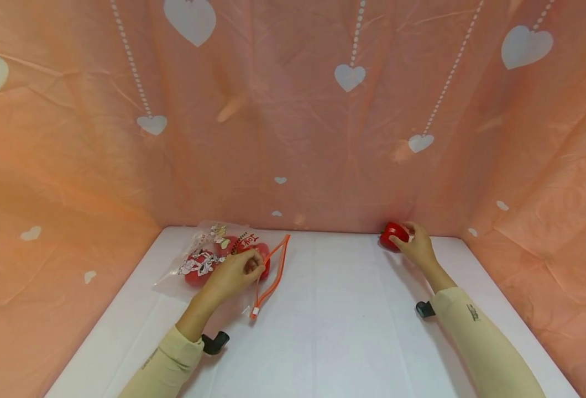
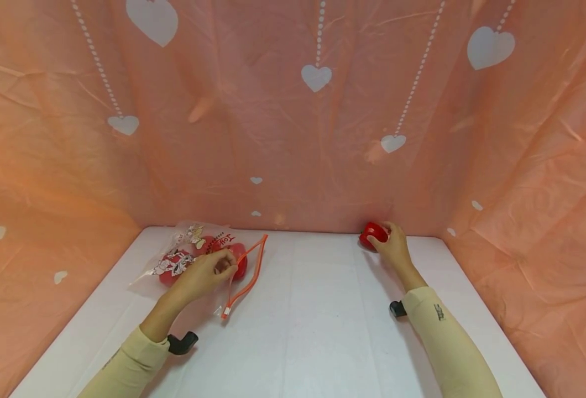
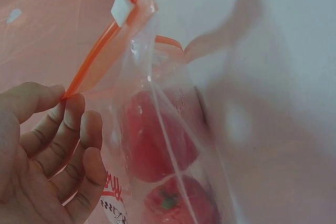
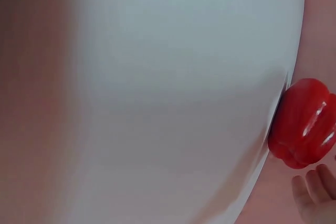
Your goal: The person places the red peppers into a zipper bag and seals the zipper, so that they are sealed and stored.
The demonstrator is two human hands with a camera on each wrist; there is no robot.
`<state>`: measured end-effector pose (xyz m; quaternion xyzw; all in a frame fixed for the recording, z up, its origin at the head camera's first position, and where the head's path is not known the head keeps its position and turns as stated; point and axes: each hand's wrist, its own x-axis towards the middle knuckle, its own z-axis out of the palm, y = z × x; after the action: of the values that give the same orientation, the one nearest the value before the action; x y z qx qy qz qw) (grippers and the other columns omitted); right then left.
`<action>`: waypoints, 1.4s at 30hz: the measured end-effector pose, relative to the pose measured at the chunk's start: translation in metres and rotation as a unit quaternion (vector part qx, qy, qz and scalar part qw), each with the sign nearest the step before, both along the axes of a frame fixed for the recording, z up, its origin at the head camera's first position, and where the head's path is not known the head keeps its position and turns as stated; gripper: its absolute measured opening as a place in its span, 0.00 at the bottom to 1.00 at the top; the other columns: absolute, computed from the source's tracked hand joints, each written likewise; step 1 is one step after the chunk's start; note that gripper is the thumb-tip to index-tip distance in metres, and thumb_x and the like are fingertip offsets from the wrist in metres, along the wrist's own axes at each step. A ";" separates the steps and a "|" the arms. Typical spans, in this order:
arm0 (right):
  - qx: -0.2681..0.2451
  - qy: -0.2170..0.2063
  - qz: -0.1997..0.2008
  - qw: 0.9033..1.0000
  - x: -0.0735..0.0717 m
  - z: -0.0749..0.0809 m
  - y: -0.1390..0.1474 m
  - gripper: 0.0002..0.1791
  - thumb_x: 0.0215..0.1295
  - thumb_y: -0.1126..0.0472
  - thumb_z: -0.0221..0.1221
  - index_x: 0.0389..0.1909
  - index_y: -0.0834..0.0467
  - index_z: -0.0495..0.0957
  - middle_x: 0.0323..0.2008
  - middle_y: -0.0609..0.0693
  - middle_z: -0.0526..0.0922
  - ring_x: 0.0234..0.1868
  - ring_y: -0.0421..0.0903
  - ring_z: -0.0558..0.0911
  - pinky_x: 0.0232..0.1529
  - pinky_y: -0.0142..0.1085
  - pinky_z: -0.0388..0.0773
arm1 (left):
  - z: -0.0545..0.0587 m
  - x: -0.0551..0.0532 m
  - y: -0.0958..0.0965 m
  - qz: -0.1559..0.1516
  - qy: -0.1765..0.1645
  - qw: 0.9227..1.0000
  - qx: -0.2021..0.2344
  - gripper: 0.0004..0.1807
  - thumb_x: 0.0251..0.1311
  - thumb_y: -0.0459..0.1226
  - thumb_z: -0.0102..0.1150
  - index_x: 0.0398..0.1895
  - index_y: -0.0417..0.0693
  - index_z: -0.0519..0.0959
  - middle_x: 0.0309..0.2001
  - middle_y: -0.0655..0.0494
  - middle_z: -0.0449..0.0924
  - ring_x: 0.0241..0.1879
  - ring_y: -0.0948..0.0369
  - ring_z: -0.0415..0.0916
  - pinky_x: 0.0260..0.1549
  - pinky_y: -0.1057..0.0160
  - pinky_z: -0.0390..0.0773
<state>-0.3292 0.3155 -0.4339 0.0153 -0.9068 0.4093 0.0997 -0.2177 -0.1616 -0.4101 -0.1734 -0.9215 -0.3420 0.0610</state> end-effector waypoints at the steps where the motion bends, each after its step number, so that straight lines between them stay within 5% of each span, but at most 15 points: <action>1: -0.001 -0.009 0.001 1.000 -0.001 0.000 0.001 0.40 0.76 0.57 0.65 0.78 0.71 0.59 0.73 0.74 0.65 0.73 0.73 0.64 0.73 0.66 0.66 | 0.000 0.000 0.000 0.001 0.000 1.000 0.000 0.06 0.70 0.34 0.69 0.37 0.52 0.80 0.29 0.62 0.80 0.32 0.63 0.75 0.35 0.61 0.76; 14: -0.017 -0.127 -0.002 0.992 -0.006 0.004 0.006 0.47 0.79 0.56 0.62 0.82 0.72 0.44 0.78 0.77 0.54 0.78 0.77 0.56 0.74 0.66 0.63 | 0.002 0.002 0.001 0.011 -0.012 1.000 0.000 0.06 0.70 0.35 0.69 0.37 0.52 0.80 0.29 0.61 0.79 0.32 0.62 0.75 0.35 0.61 0.76; 32: 0.013 -0.132 -0.018 0.991 -0.008 -0.002 0.009 0.42 0.77 0.60 0.63 0.78 0.76 0.53 0.73 0.77 0.63 0.73 0.75 0.64 0.72 0.62 0.69 | 0.002 0.001 -0.001 0.011 -0.018 1.000 0.000 0.06 0.71 0.35 0.68 0.38 0.52 0.80 0.30 0.61 0.79 0.32 0.62 0.75 0.34 0.61 0.76; 42: 0.002 -0.143 -0.016 0.990 0.008 0.001 -0.001 0.41 0.76 0.58 0.65 0.76 0.75 0.56 0.69 0.75 0.67 0.69 0.73 0.68 0.69 0.60 0.74 | 0.002 0.000 -0.002 0.010 -0.023 1.000 0.007 0.06 0.71 0.35 0.69 0.38 0.51 0.80 0.31 0.61 0.80 0.33 0.61 0.75 0.35 0.61 0.77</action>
<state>-0.3215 0.3146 -0.4324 -0.0574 -0.9126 0.4040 -0.0248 -0.2179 -0.1640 -0.4081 -0.1562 -0.9219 -0.3518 0.0446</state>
